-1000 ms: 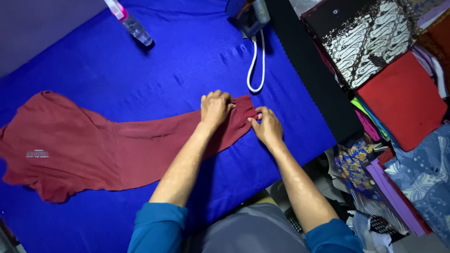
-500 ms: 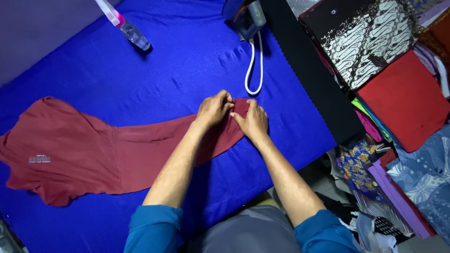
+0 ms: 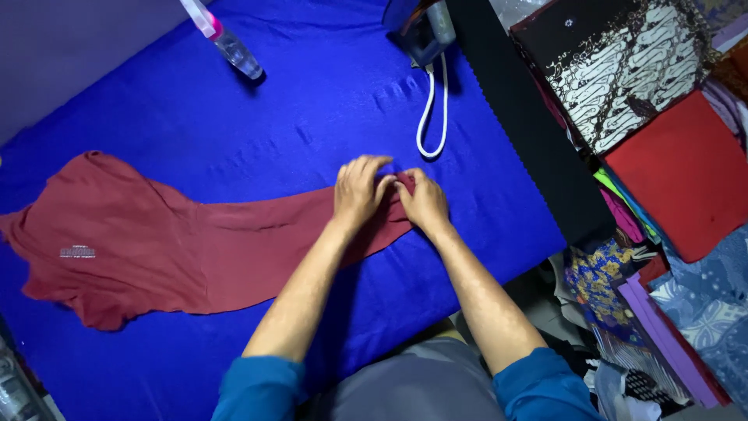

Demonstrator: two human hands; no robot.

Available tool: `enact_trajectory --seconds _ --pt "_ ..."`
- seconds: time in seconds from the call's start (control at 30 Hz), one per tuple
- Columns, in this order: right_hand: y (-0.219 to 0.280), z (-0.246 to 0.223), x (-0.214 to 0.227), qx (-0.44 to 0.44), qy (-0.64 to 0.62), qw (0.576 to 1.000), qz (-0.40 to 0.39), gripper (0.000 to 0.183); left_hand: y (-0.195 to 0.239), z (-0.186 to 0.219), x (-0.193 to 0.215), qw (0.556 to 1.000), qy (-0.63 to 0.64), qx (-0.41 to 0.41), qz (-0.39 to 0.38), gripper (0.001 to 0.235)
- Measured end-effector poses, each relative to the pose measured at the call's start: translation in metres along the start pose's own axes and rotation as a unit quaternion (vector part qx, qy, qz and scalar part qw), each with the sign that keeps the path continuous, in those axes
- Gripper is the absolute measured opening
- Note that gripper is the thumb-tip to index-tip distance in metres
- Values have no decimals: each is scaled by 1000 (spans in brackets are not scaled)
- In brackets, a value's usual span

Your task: Ironing a maroon long-sleeved shirt on a flat mattress surface.

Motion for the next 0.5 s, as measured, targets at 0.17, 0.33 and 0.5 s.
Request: enact_trajectory --seconds 0.17,0.33,0.5 --pt "3 -11 5 54 56 996 33 32 78 35 -9 992 -102 -20 -70 31" --pt "5 -16 4 49 122 990 48 31 110 32 -24 980 -191 -42 -44 19" --pt "4 -5 19 41 123 989 68 26 108 36 -35 986 -150 -33 -71 10"
Point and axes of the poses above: each hand's wrist, its own y-axis away from the middle knuckle, its own x-axis out of the back of the hand, z = x × y, the point moved 2 cm from there along -y, towards the middle knuckle, and after that the axes turned 8 degrees about -x, right-handed, at the moved point
